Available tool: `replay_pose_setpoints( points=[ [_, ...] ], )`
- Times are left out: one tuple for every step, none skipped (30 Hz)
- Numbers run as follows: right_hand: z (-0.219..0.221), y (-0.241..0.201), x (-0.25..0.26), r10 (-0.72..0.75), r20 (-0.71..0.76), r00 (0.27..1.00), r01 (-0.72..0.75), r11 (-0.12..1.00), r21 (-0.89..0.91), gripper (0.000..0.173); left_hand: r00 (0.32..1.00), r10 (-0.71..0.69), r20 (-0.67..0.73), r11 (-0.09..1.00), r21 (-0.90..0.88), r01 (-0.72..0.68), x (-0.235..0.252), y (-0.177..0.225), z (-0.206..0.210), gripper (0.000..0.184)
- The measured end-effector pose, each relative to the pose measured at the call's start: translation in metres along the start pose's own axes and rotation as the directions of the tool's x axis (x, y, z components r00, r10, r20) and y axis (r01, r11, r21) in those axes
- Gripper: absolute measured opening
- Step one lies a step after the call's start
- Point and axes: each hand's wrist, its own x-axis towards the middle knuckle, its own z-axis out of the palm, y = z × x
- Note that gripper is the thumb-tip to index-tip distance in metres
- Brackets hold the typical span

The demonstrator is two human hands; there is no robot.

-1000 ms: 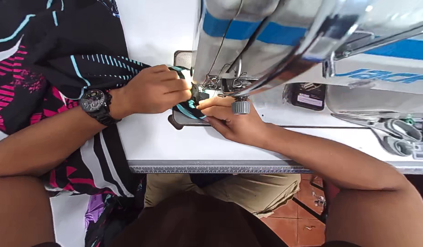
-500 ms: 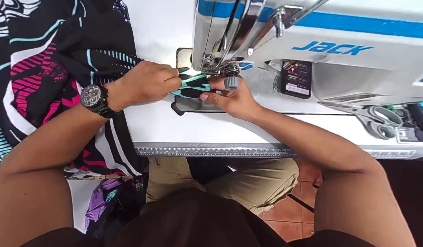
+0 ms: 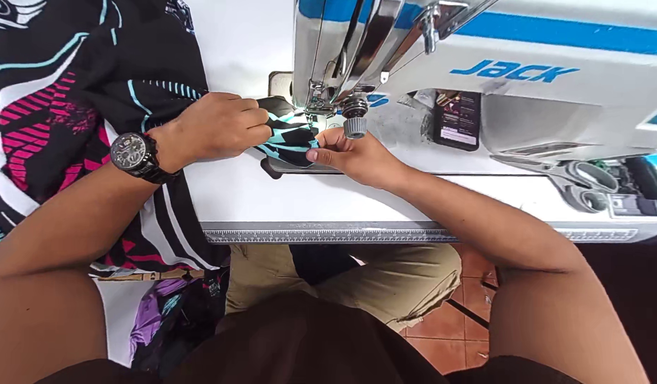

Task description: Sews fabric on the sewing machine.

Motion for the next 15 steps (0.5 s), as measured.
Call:
replay_pose_setpoints(
  points=[
    [0.002, -0.001, -0.003, -0.106, 0.027, 0.994, 0.107, 0.992, -0.073, 0.020, 1.000, -0.001, -0.004, 1.000, 0.007, 0.001, 0.000, 0.000, -0.001, 0.016],
    [0.007, -0.003, -0.008, -0.229, 0.042, 0.972, 0.233, 0.957, -0.173, 0.022, 1.000, 0.000, -0.015, 1.000, 0.015, 0.000, -0.001, -0.001, -0.002, 0.015],
    [0.011, -0.006, -0.014, -0.335, 0.042, 0.941, 0.333, 0.900, -0.283, 0.023, 0.999, -0.004, -0.038, 1.000, 0.022, 0.005, -0.001, -0.002, -0.002, 0.015],
    [0.015, -0.007, -0.020, -0.396, 0.033, 0.918, 0.380, 0.851, -0.363, 0.023, 0.998, -0.012, -0.064, 1.000, 0.022, 0.014, -0.001, 0.000, -0.002, 0.013],
    [0.019, -0.006, -0.026, -0.416, 0.017, 0.909, 0.384, 0.823, -0.418, 0.023, 0.996, -0.021, -0.091, 1.000, 0.014, 0.023, 0.000, 0.004, -0.001, 0.011],
    [0.021, -0.006, -0.028, -0.420, 0.001, 0.907, 0.375, 0.808, -0.453, 0.023, 0.993, -0.032, -0.115, 0.999, -0.003, 0.032, 0.003, 0.007, 0.000, 0.015],
    [0.023, -0.005, -0.029, -0.415, -0.007, 0.910, 0.365, 0.808, -0.463, 0.022, 0.992, -0.044, -0.121, 0.999, -0.031, 0.040, 0.007, 0.013, 0.003, 0.028],
    [0.026, -0.004, -0.028, -0.401, -0.010, 0.916, 0.354, 0.820, -0.450, 0.022, 0.994, -0.051, -0.097, 0.997, -0.055, 0.046, 0.011, 0.021, 0.007, 0.039],
    [0.029, -0.003, -0.027, -0.388, -0.015, 0.922, 0.344, 0.833, -0.433, 0.021, 0.997, -0.043, -0.062, 0.997, -0.069, 0.038, 0.016, 0.027, 0.012, 0.042],
    [0.031, -0.002, -0.026, -0.367, -0.022, 0.930, 0.325, 0.848, -0.418, 0.022, 0.999, -0.030, -0.044, 0.995, -0.099, 0.026, 0.021, 0.031, 0.018, 0.040],
    [0.030, -0.002, -0.028, -0.343, -0.030, 0.939, 0.301, 0.860, -0.413, 0.022, 0.999, -0.030, -0.031, 0.990, -0.138, 0.025, 0.024, 0.033, 0.022, 0.035],
    [0.029, -0.002, -0.029, -0.318, -0.039, 0.947, 0.275, 0.870, -0.410, 0.022, 0.999, -0.035, -0.023, 0.985, -0.169, 0.030, 0.024, 0.032, 0.023, 0.031],
    [0.027, -0.002, -0.031, -0.296, -0.047, 0.954, 0.254, 0.880, -0.401, 0.022, 0.999, -0.045, -0.024, 0.980, -0.195, 0.040, 0.023, 0.031, 0.022, 0.030],
    [0.023, -0.002, -0.033, -0.279, -0.050, 0.959, 0.238, 0.889, -0.391, 0.022, 0.998, -0.055, -0.027, 0.978, -0.204, 0.048, 0.022, 0.030, 0.021, 0.032],
    [0.020, -0.001, -0.035, -0.267, -0.046, 0.963, 0.231, 0.897, -0.377, 0.022, 0.998, -0.061, -0.025, 0.978, -0.203, 0.054, 0.021, 0.029, 0.021, 0.035]
  ],
)
